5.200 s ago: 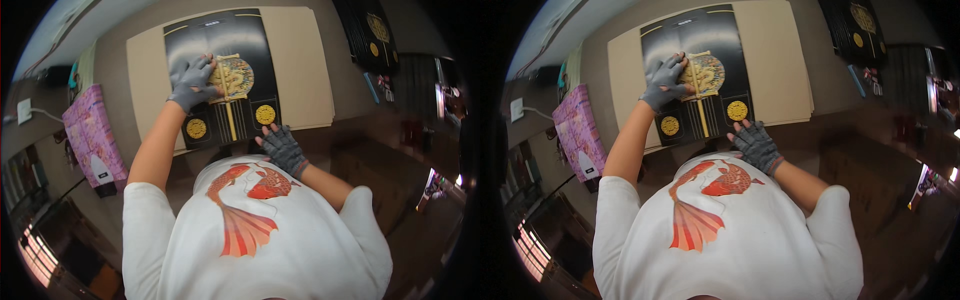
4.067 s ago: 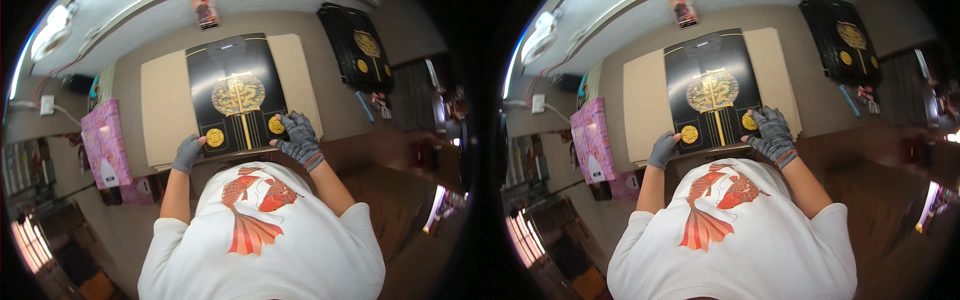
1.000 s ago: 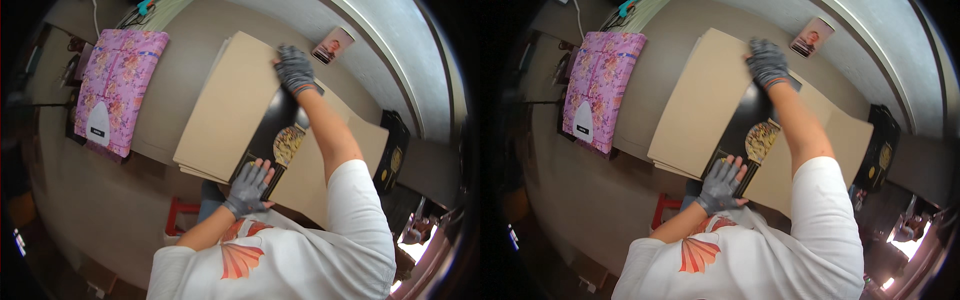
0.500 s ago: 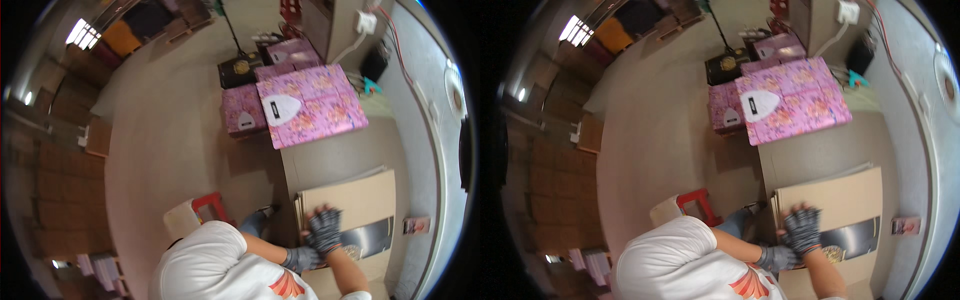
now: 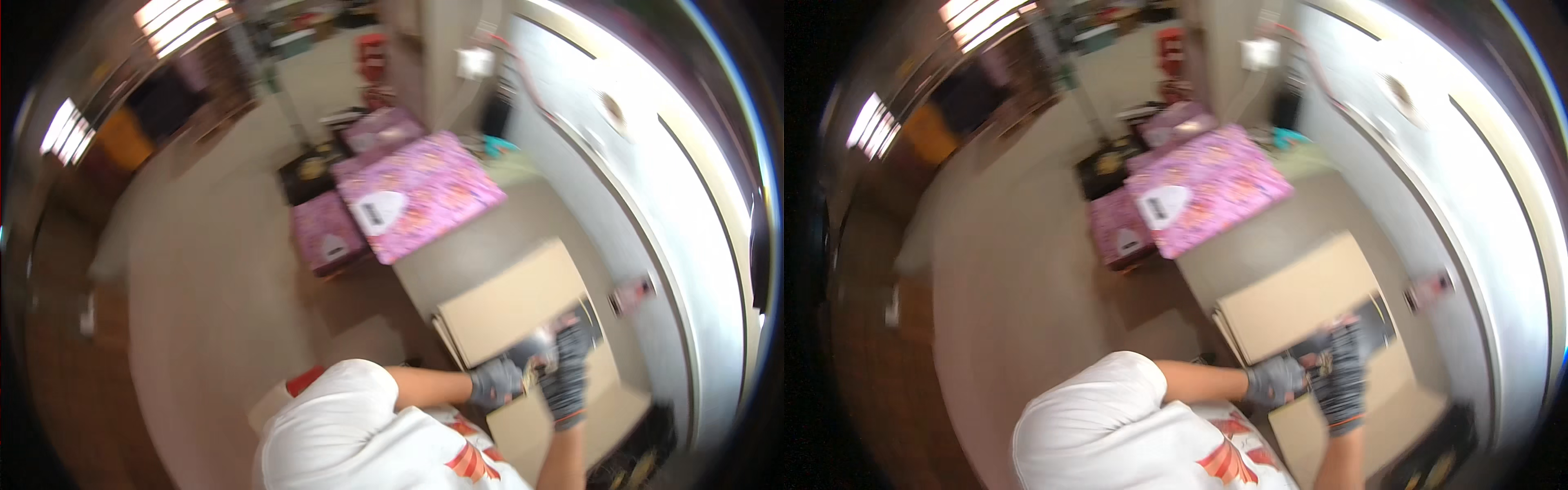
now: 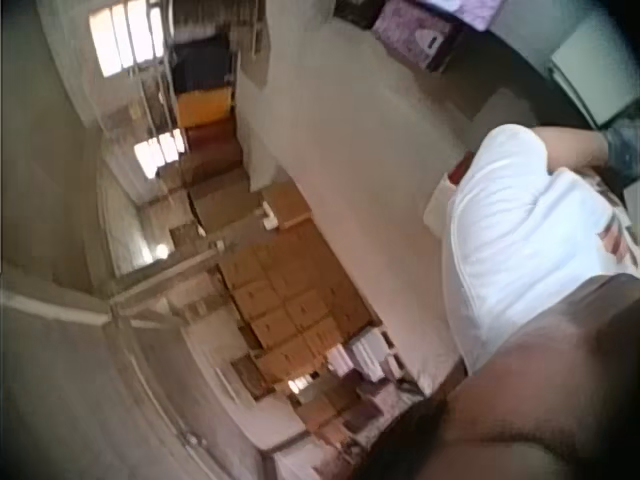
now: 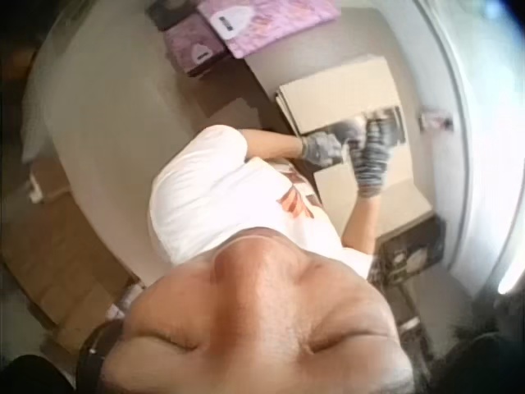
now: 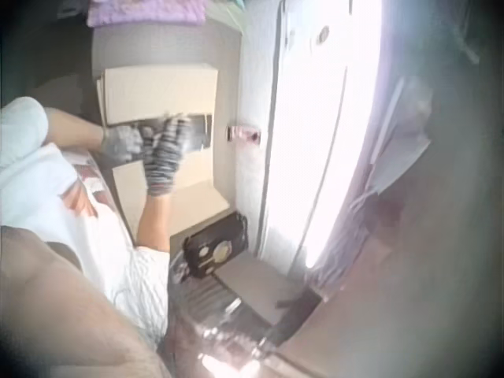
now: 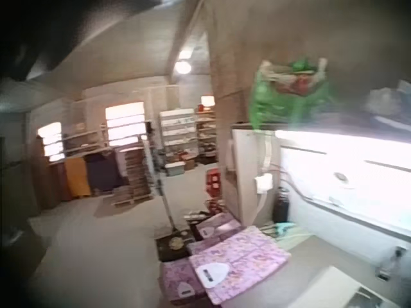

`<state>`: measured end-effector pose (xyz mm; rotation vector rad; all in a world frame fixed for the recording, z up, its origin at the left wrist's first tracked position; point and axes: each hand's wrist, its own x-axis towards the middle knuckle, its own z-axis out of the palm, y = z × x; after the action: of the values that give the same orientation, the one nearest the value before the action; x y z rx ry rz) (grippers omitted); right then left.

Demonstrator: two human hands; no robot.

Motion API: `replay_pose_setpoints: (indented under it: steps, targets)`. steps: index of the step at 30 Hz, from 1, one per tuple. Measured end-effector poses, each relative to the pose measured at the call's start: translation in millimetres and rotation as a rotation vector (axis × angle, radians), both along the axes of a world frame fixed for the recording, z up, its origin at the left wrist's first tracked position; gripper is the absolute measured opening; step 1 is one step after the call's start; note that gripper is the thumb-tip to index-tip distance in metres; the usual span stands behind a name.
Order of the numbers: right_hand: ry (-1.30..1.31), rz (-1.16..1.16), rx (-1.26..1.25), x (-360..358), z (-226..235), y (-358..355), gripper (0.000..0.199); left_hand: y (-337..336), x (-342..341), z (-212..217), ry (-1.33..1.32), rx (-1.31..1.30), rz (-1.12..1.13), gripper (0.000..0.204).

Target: Folding and assembling decorative paper gift boxes at a workbench.

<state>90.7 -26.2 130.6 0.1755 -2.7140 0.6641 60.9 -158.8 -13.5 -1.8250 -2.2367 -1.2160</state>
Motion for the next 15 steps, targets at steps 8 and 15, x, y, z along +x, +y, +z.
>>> replay_pose_setpoints:
  steps: [8,15]
  targets:
    - [-0.236,-1.439,-0.488,318,-17,171,0.055,63,-80,-8,0.204,-0.162,-0.163,0.051]
    - [0.188,-0.668,-1.206,240,-114,77,0.075,95,-74,-37,0.346,-0.326,-0.183,0.067]
